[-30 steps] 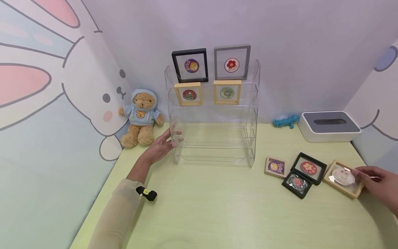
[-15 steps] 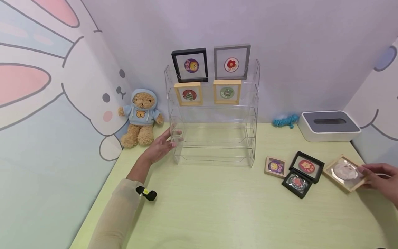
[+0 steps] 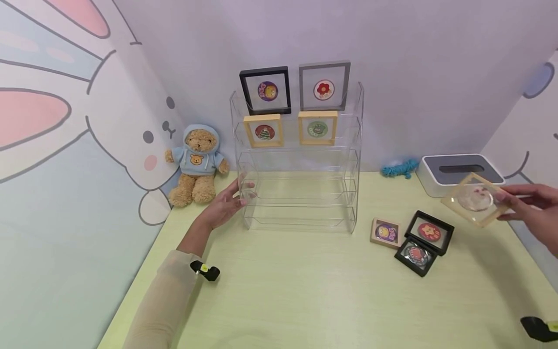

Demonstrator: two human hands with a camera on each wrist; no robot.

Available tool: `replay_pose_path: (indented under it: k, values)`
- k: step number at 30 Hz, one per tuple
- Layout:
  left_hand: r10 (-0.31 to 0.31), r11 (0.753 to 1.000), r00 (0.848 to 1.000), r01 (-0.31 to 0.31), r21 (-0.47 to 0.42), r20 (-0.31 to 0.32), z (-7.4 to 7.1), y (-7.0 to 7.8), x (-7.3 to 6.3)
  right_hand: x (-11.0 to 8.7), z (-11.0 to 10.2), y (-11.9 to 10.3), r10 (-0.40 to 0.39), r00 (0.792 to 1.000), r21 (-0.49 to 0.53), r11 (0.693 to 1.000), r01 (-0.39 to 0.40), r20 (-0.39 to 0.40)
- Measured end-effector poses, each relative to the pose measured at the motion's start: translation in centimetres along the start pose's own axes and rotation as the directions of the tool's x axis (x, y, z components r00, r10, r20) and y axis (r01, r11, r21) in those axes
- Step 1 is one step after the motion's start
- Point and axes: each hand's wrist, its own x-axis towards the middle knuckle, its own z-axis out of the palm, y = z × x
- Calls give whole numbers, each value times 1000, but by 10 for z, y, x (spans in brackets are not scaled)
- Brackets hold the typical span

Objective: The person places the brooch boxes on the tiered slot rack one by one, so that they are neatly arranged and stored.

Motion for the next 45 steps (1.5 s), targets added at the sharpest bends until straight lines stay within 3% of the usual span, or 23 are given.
replay_pose_path:
  k: [2,5,7,9,12,17,21,24,28,35,39,45]
  values:
    - [4,1000,1000,-4,1,1,0,0,0,7,41,-21,-114,993,-8,993,114,-1]
    - [5,1000,1000,-5,4,1,-1,-1,-1,18,89,-47,-190,980,-187,966,176,-61]
    - [4,1000,1000,-5,12,2,-1,-1,-1,25,110,-60,-208,976,-394,904,165,-68]
    - [5,1000,1000,-5,15,3,-2,-1,-1,31,128,-69,-223,973,-561,815,147,-68]
    - [5,1000,1000,-5,16,6,-1,-1,-1,38,150,-80,-196,980,-718,688,104,-45]
    - [-1,1000,1000,1,-1,6,-1,-1,-1,49,183,-92,-125,991,-804,594,34,-51]
    - [-5,1000,1000,5,-6,4,-2,-3,0,63,206,-99,-173,985,-772,624,121,15]
    - [-8,1000,1000,8,-2,2,-3,-4,1,73,223,-100,-272,955,-721,638,270,117]
    - [-6,1000,1000,6,4,-1,-3,-4,0,85,252,-102,-323,925,-694,619,368,202]
    - [-4,1000,1000,4,-7,-6,-2,-1,0,103,304,-100,-344,896,-646,624,440,279]
    - [5,1000,1000,-5,-3,-4,-2,0,0,110,336,-93,-392,860,-604,614,508,325]
    - [4,1000,1000,-4,-8,-7,-1,0,0,120,380,-74,-444,809,-585,561,586,386]
